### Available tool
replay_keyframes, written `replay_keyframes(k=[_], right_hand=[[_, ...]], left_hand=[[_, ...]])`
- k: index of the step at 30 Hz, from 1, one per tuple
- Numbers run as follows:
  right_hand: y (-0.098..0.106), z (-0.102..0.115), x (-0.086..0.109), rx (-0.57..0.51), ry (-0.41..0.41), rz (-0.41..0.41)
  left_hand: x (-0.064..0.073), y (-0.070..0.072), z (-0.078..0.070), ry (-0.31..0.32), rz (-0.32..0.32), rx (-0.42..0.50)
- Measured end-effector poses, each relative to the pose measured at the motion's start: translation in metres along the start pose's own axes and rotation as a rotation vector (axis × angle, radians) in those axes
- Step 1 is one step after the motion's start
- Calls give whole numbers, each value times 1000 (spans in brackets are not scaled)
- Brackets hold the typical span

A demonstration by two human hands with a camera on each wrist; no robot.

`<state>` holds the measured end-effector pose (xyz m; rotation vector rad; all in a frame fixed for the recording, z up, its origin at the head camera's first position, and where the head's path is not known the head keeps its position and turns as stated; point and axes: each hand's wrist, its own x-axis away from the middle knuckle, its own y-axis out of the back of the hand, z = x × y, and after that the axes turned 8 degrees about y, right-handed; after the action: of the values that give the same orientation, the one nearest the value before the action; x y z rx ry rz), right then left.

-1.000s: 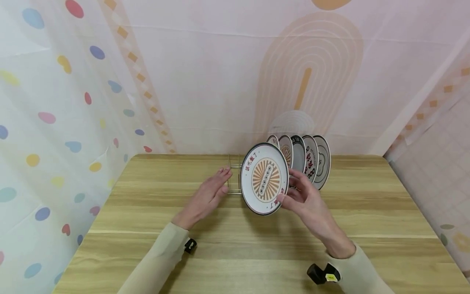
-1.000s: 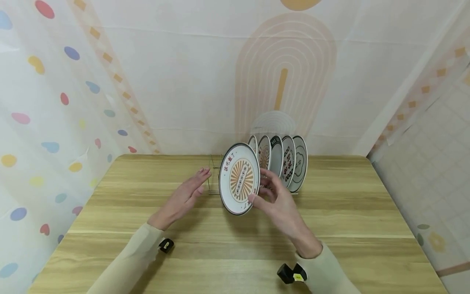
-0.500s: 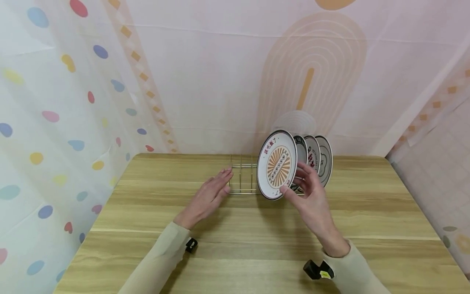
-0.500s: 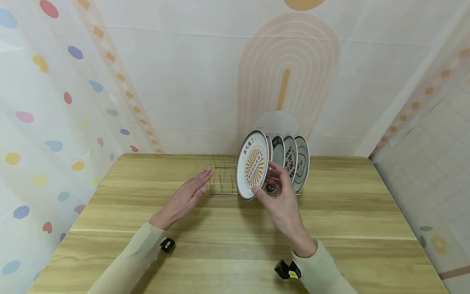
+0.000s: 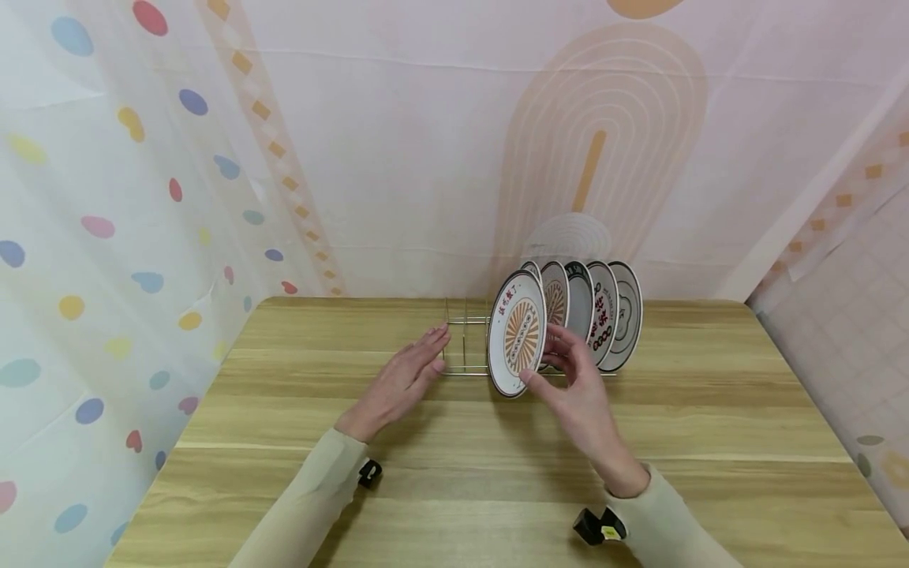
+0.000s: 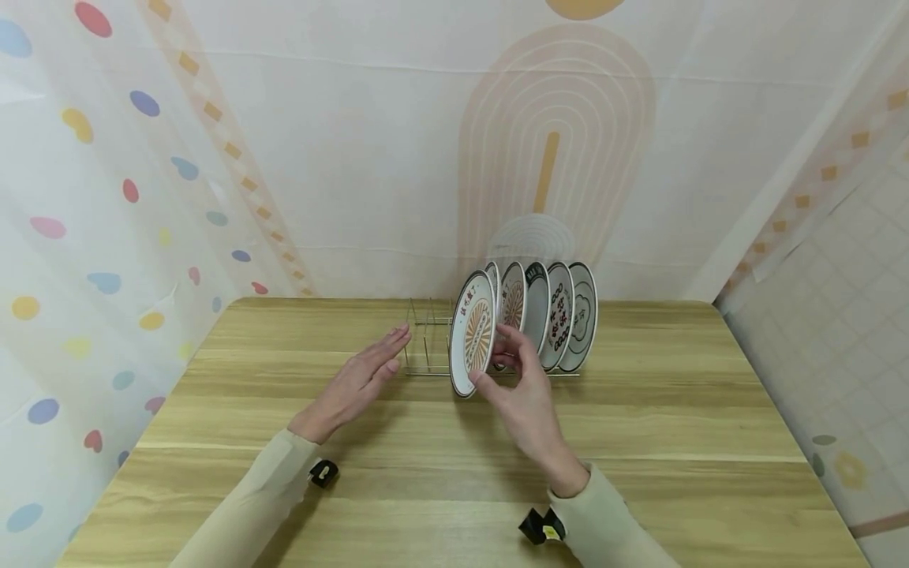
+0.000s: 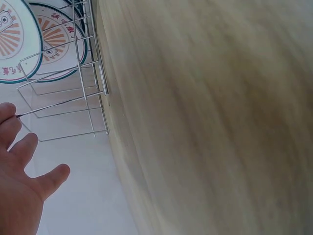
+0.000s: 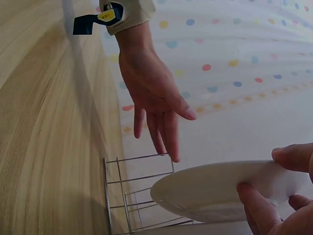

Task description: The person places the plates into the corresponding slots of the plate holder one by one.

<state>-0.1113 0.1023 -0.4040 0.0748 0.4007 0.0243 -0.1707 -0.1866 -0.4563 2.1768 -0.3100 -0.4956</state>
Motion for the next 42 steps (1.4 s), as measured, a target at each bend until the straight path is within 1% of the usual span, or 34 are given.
replay_keyframes(k=[6,11,16,20,24,28,30,33,38,40,42], right_hand=[[-9,-5,-3,21,2,-7],[-17,-10,-7,47,25,-28],[-26,-11,-9,104,56,-37],[-32,-10,-8,159,78,-29],[-39,-10,-5,186,65,-14],[-43,-11,-3,213,72,-8],[-44,-12,-4,227,87,-9],[-45,-14,-5,280,127,-8],[-47,-17,-8,439,236,15],[-48,-17,-9,485,271,30],[-48,-17,-10,526,289,42]], left_hand=[[0,0,3,-3,-8,19],[-1,0,5,-10,-6,32],[-2,0,6,1,-5,44],[-2,1,7,11,-6,53],[-1,0,7,18,-4,60],[-1,0,8,17,-5,66],[-1,0,7,14,-9,63],[0,0,7,11,-19,60],[0,0,7,7,-28,62],[0,0,8,4,-29,68],[0,0,8,5,-29,73]])
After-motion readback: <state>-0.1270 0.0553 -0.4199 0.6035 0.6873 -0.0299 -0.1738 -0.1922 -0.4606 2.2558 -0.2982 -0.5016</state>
